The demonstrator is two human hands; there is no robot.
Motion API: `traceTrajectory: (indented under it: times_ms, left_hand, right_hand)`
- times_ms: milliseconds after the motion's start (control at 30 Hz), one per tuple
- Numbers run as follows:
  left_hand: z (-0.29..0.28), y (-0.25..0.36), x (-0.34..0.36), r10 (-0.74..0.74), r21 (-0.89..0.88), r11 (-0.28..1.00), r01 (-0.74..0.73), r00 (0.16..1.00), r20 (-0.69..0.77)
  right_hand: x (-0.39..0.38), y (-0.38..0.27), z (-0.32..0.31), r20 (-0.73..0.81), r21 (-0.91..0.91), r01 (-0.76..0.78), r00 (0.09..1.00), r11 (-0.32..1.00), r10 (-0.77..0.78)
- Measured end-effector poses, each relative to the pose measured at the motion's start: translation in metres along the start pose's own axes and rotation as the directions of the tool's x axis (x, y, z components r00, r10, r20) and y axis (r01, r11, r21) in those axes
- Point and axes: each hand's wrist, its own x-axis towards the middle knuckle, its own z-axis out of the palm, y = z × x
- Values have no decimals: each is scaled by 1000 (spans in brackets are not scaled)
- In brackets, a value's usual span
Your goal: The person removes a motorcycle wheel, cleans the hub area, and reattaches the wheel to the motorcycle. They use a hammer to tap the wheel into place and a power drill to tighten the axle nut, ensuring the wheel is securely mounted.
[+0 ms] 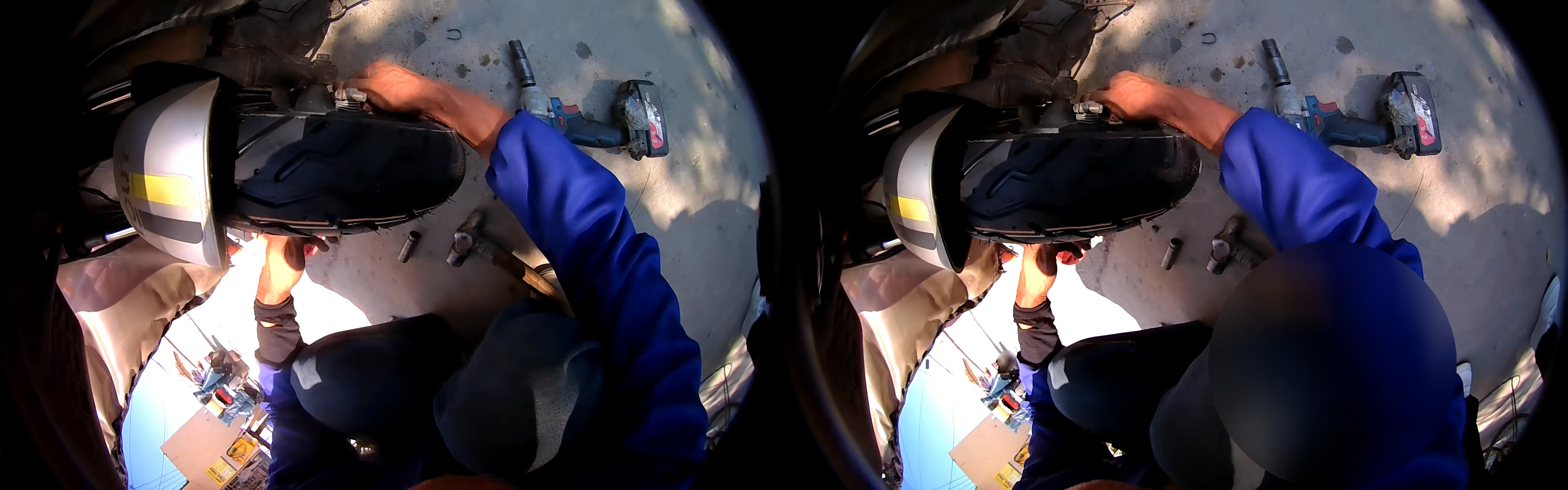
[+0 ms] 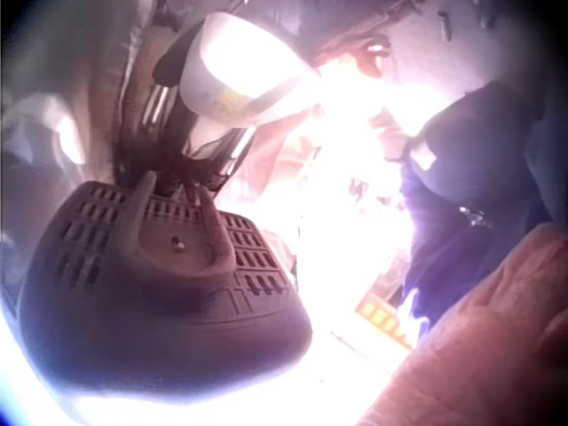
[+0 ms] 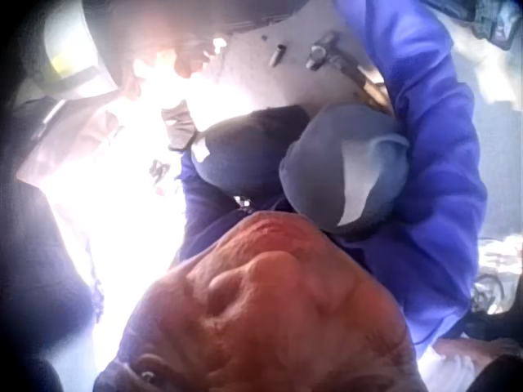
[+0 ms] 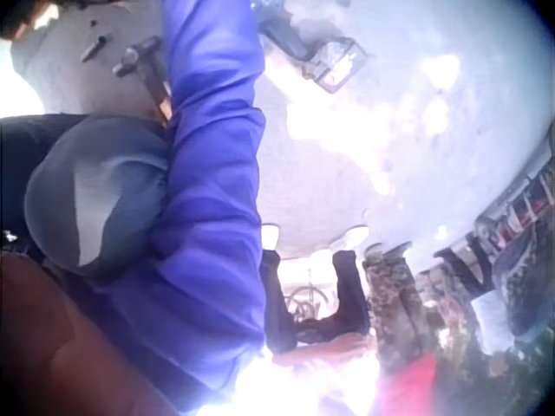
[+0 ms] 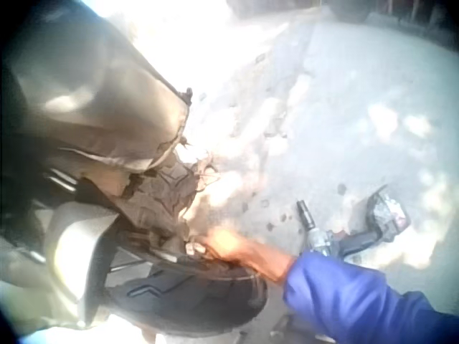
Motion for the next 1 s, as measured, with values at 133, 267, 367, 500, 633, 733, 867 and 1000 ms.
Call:
traceTrajectory:
  times_ms: [133, 267, 367, 500, 633, 733, 867, 1000]
  left_hand:
    - [-24, -26, -10, 151, 379, 913, -151, 988, 31]
    - [-9, -88, -19, 280, 611, 767, -196, 959, -44]
    - [-2, -99, -15, 322, 666, 724, -178, 941, -99]
    - [4, -91, -9, 438, 752, 630, -192, 888, -141]
    - [12, -87, -17, 514, 823, 550, -142, 834, -200]
    - [16, -80, -11, 558, 860, 502, -93, 795, -239]
    - [28, -81, 21, 623, 855, 494, -158, 750, -222]
    - [25, -73, -17, 560, 954, 301, -7, 810, -171]
  right_hand:
    - [-5, -19, 6, -31, 437, -240, 959, 867, 281]
    - [-13, -19, 21, -59, 653, -296, 898, 697, 437]
    - [-23, -20, 26, -88, 687, -283, 882, 669, 463]
    - [-20, -27, 23, -170, 644, -255, 872, 721, 460]
    - [-6, -25, 21, -144, 605, -226, 912, 764, 384]
    - [-4, -28, 17, -136, 653, -221, 907, 725, 398]
    - [-41, -9, 13, -98, 652, -342, 847, 676, 523]
    - [-84, -23, 22, -174, 613, -277, 866, 740, 469]
